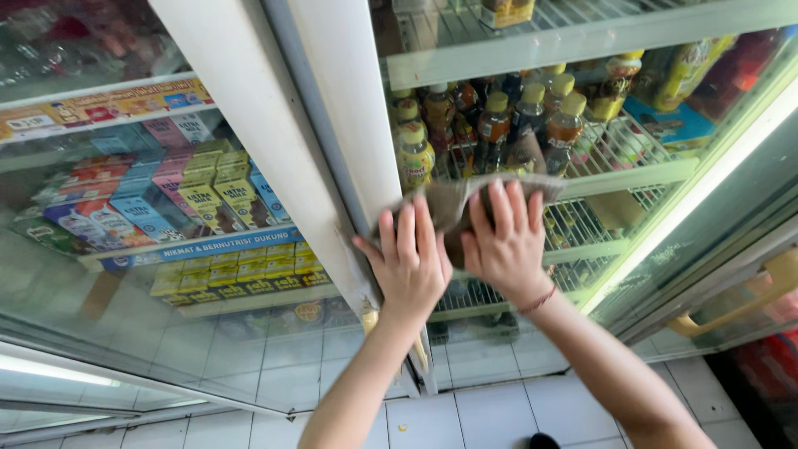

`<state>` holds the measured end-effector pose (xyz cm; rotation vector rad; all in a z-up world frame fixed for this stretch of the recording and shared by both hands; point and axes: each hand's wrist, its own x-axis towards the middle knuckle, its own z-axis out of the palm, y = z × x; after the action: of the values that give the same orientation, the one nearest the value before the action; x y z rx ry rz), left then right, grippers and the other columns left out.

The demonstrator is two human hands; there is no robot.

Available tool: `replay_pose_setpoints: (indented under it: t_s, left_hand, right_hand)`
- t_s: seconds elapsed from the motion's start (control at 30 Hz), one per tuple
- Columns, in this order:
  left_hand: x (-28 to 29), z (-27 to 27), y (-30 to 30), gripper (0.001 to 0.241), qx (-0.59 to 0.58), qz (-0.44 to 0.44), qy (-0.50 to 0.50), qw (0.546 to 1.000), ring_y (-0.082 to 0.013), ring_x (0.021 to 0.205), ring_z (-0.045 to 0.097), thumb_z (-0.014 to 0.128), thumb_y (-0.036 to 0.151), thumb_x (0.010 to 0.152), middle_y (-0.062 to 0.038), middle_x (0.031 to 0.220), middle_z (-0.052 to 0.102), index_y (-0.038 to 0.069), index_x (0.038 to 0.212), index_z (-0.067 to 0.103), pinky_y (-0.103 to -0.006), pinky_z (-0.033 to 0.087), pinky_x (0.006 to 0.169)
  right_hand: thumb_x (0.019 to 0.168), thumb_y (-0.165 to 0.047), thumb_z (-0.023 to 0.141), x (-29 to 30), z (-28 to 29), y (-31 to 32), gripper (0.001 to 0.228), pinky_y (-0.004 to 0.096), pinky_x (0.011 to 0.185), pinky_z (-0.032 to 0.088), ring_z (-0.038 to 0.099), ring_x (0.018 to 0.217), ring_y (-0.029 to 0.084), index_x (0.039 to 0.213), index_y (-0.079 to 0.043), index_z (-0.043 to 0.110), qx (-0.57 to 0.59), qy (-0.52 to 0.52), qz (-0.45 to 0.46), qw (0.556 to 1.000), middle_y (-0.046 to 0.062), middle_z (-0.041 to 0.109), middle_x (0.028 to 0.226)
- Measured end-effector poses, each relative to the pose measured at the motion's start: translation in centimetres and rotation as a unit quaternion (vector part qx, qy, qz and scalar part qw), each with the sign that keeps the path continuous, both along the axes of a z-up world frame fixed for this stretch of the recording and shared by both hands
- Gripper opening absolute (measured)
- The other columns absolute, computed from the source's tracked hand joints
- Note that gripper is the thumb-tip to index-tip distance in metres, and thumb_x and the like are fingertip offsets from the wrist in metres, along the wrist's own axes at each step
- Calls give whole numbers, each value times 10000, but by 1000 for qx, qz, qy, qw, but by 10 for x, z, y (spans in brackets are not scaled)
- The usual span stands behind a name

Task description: The person cleans the glass doors of commercial refrigerators in a store using a cloth and a spray bottle. They wipe the exterior glass surfaces of multiple units, occasionally spraying the cloth with a cleaning solution from a green bottle. The person handles the cloth and spray bottle throughout the task.

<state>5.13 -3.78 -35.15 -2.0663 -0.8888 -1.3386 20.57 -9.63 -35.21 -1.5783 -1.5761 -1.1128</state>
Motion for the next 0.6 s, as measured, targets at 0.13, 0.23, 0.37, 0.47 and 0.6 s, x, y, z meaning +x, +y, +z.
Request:
replay_pose_setpoints:
  t_s: [0.13, 0.23, 0.37, 0.47, 0.6]
  left_hand:
    - [30, 133, 3, 430, 123, 52, -3, 991, -270, 1578, 218, 488, 187, 1152, -20, 1618, 440, 248, 1577, 503, -621, -162, 1244]
    - [47, 198, 2, 370, -79, -2, 77, 994, -305, 1505, 329, 424, 413, 1170, -14, 1548, 470, 308, 1516, 498, -640, -53, 1234]
    - [53, 151, 6, 412, -19, -40, 49, 998, -419, 1454, 373, 475, 412, 1173, -83, 1555, 478, 224, 1524, 578, -668, 8, 1216]
    - [61, 24, -3, 514, 45, 15, 19, 999, -323, 1594, 182, 361, 417, 1158, 5, 1704, 325, 261, 1615, 538, -620, -118, 1266]
    - [56, -157, -44, 479, -90, 1, 56, 994, -339, 1571, 162, 525, 424, 1083, -6, 1676, 358, 194, 1497, 603, -635, -17, 1275]
  right_hand:
    - [1070, -288, 539, 39, 131, -12, 559, 663, 1235, 216, 378, 1473, 502, 1520, 41, 576, 11, -27, -7, 1000, 284, 417, 1577]
    - [1068, -311, 467, 44, 183, -14, 510, 655, 1217, 234, 403, 1421, 485, 1487, -34, 558, -53, 109, -13, 993, 255, 467, 1496]
    - [1060, -270, 490, 58, 138, -12, 563, 703, 1182, 170, 332, 1421, 557, 1526, 40, 552, 26, -2, -16, 1000, 331, 430, 1517]
    - [1070, -386, 512, 69, 24, -17, 557, 693, 1233, 170, 317, 1498, 499, 1504, -48, 597, -1, -32, -20, 999, 279, 417, 1582]
    - [942, -387, 674, 63, -154, -50, 461, 676, 1132, 301, 463, 1322, 433, 1305, -104, 678, -135, 20, 14, 991, 213, 543, 1413]
